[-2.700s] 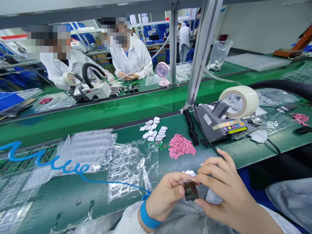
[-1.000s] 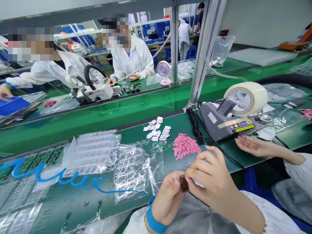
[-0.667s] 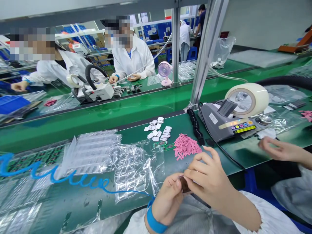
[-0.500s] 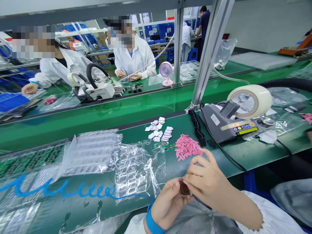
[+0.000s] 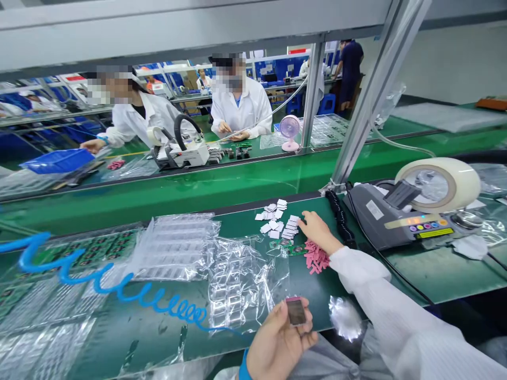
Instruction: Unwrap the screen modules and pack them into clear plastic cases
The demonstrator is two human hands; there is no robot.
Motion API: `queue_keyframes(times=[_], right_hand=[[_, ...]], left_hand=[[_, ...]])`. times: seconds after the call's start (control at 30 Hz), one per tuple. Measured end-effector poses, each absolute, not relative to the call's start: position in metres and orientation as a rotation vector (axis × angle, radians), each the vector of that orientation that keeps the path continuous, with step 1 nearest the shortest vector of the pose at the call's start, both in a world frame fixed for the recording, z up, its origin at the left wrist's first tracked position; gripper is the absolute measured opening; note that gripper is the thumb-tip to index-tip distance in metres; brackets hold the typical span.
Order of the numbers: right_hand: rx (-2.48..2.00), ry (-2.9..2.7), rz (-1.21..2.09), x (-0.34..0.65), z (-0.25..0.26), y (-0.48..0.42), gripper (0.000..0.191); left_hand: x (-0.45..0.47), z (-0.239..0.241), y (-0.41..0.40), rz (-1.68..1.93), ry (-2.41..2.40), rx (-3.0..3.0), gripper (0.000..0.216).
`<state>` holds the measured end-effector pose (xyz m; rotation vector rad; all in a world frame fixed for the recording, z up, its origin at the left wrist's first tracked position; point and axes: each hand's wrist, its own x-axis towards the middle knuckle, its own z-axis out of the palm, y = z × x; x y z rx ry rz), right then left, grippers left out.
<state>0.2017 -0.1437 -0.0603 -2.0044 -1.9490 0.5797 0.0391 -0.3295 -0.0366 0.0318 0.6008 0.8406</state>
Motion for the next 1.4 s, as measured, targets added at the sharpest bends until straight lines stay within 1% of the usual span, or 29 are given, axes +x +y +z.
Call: queue_keyframes(times=[0.07, 0.17, 0.37, 0.5, 0.67, 0.8, 0.9, 0.97, 1.03, 1.17, 1.23, 1.4], right_hand=[[-2.116, -1.894, 0.588, 0.192, -0.067, -0.127, 0.030], [-2.169, -1.874, 0.626, 0.182, -0.072, -0.117, 0.031], [-1.969, -1.897, 0.730, 0.193, -0.070, -0.126, 0.027], [-1.686, -1.881, 0.806, 0.215, -0.048, -0.158, 0.025], [-1.322, -1.907, 0.999, 0.250, -0.006, -0.233, 0.020], [-1.214, -1.908, 1.163, 0.271, 0.014, -0.272, 0.019], [-1.171, -1.921, 1.211, 0.282, 0.018, -0.280, 0.009], [-1.150, -1.961, 1.163, 0.287, 0.019, -0.281, 0.006], [-1.155, -2.015, 1.017, 0.290, 0.018, -0.285, 0.009], [-1.119, -2.057, 0.510, 0.290, 0.012, -0.303, 0.019], [-1.105, -2.009, 0.319, 0.289, 0.007, -0.312, 0.022], [-1.119, -1.911, 0.147, 0.286, -0.001, -0.324, 0.027]], left_hand=[[0.037, -0.035, -0.330, 0.863, 0.577, 0.040, 0.039], [0.036, -0.031, -0.332, 0.891, 0.527, 0.055, 0.038], [0.041, -0.025, -0.334, 0.897, 0.427, 0.047, 0.036], [0.046, -0.023, -0.329, 0.882, 0.406, 0.036, 0.033], [0.059, -0.023, -0.320, 0.826, 0.352, 0.054, 0.034], [0.078, -0.020, -0.319, 0.745, 0.255, 0.085, 0.035], [0.093, -0.018, -0.320, 0.685, 0.246, 0.100, 0.036], [0.101, -0.016, -0.320, 0.665, 0.264, 0.103, 0.036], [0.107, -0.016, -0.321, 0.677, 0.293, 0.085, 0.034], [0.117, -0.016, -0.323, 0.762, 0.363, 0.009, 0.020], [0.121, -0.017, -0.323, 0.787, 0.380, 0.001, 0.017], [0.125, -0.016, -0.324, 0.772, 0.382, 0.009, 0.023]])
